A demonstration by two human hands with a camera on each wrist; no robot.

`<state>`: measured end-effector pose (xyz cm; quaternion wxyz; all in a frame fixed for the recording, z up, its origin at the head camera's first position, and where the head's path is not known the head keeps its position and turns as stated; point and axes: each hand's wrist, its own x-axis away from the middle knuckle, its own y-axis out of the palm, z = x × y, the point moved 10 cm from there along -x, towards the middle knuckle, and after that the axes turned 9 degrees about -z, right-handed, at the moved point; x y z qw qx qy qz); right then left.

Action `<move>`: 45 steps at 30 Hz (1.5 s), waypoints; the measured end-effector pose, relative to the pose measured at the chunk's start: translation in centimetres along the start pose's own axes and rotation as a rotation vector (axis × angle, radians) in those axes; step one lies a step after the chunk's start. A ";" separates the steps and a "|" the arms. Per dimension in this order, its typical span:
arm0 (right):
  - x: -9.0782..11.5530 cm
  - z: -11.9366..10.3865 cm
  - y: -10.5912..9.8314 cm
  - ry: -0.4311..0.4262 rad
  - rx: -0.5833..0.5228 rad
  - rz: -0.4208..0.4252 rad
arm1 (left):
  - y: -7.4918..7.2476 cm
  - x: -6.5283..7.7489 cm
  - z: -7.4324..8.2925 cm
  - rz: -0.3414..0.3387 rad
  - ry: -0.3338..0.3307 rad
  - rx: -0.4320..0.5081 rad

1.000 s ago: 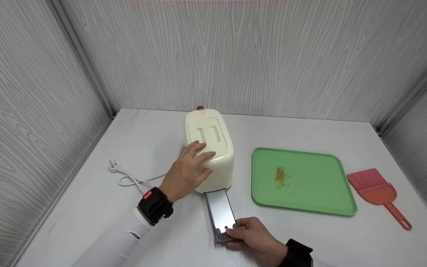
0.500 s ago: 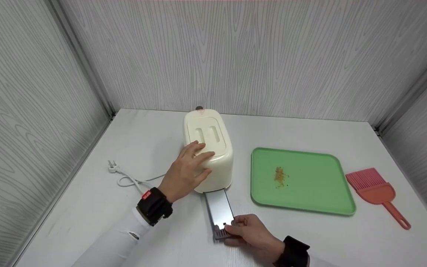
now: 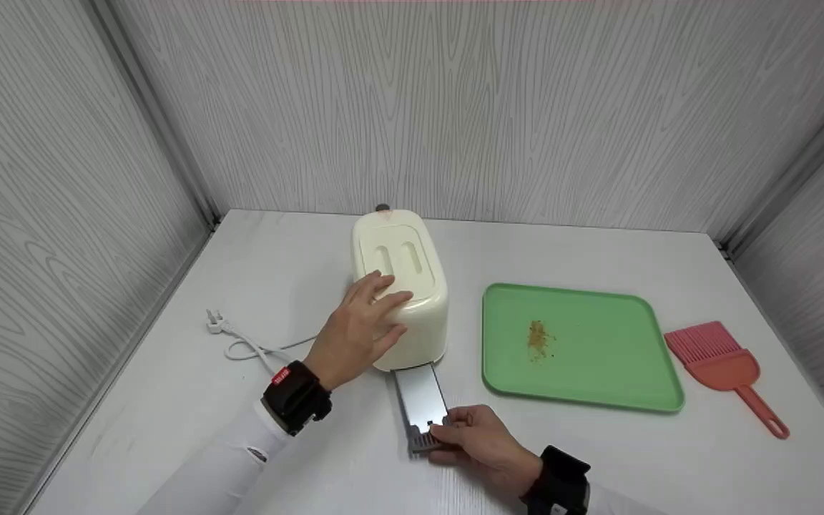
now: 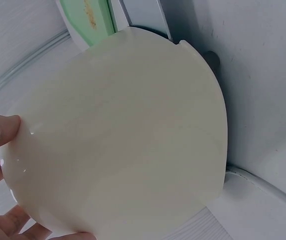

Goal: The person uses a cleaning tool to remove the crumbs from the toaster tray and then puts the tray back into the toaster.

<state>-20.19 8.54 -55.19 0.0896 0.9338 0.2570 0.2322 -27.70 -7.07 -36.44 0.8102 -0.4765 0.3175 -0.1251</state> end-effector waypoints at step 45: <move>-3.2 -1.8 -0.6 -0.023 0.035 0.084 | -0.1 0.1 0.0 0.019 0.010 0.012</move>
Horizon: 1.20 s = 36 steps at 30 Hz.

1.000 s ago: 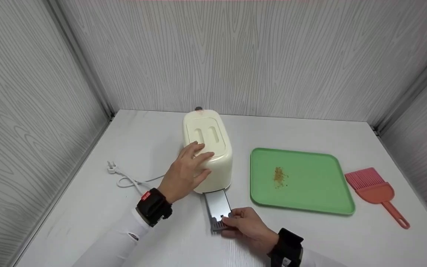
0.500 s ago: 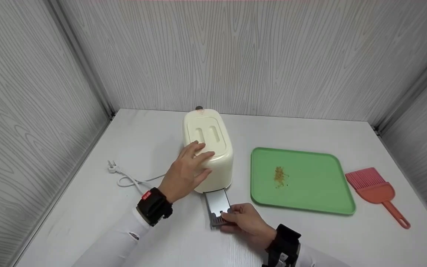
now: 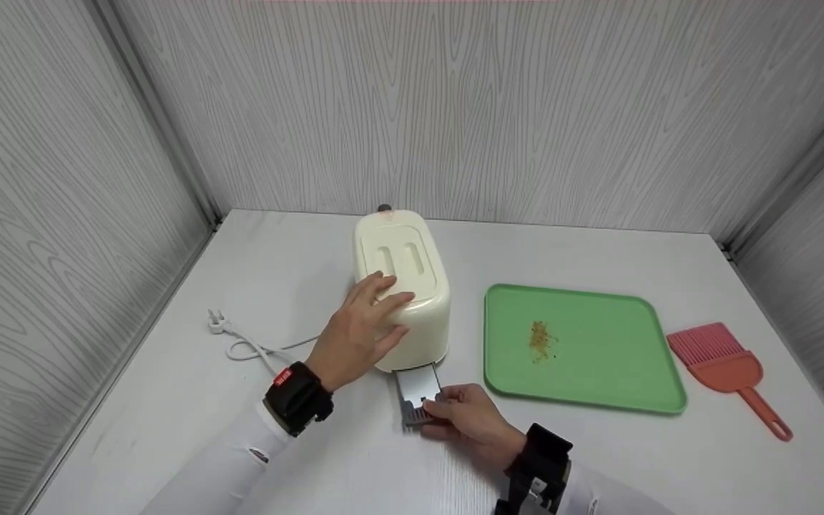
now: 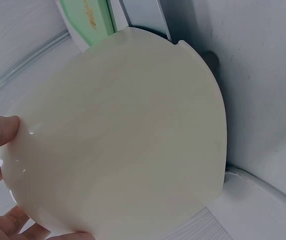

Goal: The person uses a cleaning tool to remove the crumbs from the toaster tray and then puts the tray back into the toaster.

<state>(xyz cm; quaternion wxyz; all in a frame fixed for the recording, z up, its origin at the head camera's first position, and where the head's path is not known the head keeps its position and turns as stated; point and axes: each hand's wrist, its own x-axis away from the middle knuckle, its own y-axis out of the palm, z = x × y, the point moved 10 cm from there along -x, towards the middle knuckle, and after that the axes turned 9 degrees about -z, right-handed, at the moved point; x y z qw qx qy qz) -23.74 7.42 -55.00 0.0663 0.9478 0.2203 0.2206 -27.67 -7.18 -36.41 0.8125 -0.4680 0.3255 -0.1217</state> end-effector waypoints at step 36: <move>-3.2 -1.2 -0.3 -0.032 -0.117 0.053 | 0.0 -0.1 0.0 -0.007 -0.009 -0.006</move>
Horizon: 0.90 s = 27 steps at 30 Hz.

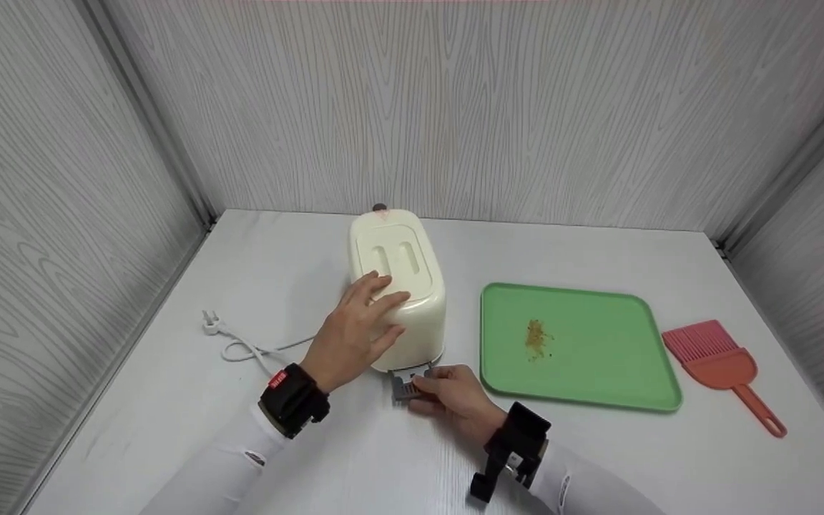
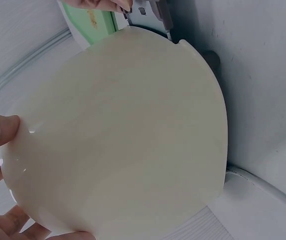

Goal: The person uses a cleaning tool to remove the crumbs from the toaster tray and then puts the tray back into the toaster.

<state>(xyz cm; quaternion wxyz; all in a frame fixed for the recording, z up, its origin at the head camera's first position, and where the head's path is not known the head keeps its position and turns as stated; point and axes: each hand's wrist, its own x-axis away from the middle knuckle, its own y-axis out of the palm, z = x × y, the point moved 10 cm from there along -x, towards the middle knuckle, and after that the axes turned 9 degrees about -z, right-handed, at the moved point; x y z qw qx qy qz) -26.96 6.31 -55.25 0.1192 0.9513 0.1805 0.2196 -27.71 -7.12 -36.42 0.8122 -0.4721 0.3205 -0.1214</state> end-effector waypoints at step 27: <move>-0.7 -0.2 0.1 -0.023 -0.040 0.028 | 0.0 0.0 -0.2 0.001 -0.006 0.010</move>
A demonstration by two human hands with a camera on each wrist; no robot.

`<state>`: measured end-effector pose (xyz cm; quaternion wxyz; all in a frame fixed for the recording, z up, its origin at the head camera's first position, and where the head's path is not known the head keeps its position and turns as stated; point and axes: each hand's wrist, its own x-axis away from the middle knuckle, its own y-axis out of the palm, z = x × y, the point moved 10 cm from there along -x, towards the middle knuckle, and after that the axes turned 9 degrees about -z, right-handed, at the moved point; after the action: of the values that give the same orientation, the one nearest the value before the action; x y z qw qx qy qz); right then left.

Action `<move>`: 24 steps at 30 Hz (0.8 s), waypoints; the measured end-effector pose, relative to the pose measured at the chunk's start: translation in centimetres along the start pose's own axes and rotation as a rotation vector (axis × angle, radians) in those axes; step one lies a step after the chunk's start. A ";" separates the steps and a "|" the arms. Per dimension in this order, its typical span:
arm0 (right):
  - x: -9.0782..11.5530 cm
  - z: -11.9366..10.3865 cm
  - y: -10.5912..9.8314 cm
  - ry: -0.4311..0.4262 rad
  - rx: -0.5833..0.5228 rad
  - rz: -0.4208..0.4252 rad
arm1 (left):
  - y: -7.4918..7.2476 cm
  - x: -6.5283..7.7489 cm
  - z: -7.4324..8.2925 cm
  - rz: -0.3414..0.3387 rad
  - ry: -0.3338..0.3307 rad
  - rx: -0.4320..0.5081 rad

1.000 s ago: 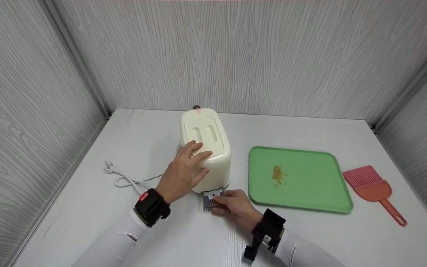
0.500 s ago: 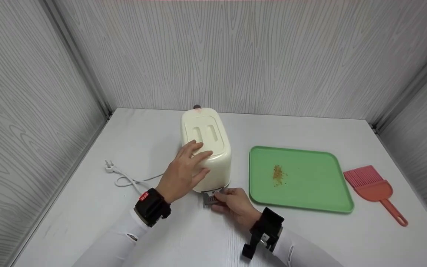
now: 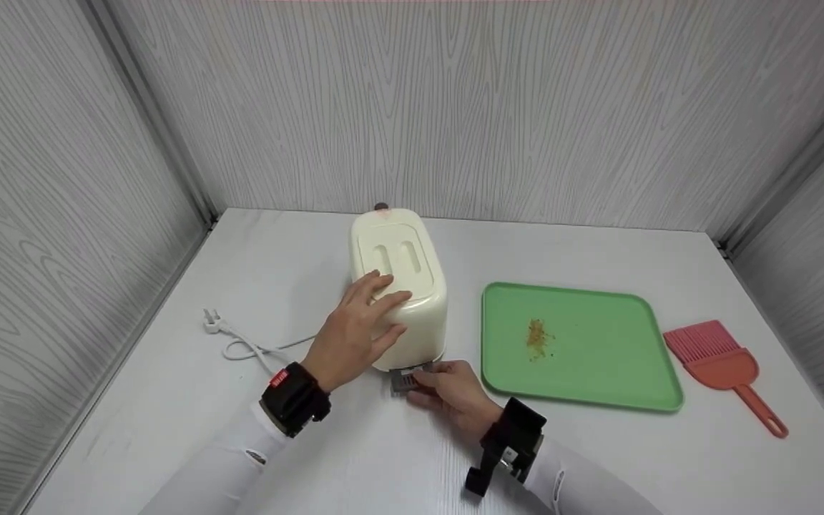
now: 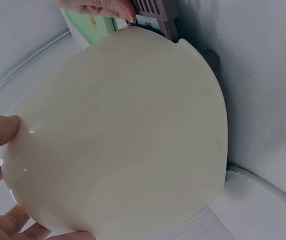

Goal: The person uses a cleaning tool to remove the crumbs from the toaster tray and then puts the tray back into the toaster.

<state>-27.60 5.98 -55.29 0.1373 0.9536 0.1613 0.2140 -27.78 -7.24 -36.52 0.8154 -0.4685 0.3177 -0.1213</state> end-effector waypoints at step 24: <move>1.6 0.7 0.2 -0.040 -0.110 0.095 | -0.1 0.0 0.2 0.013 0.022 -0.013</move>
<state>-25.84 6.26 -55.29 0.1823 0.9553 0.1010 0.2098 -27.67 -7.13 -36.38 0.8096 -0.4702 0.3307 -0.1191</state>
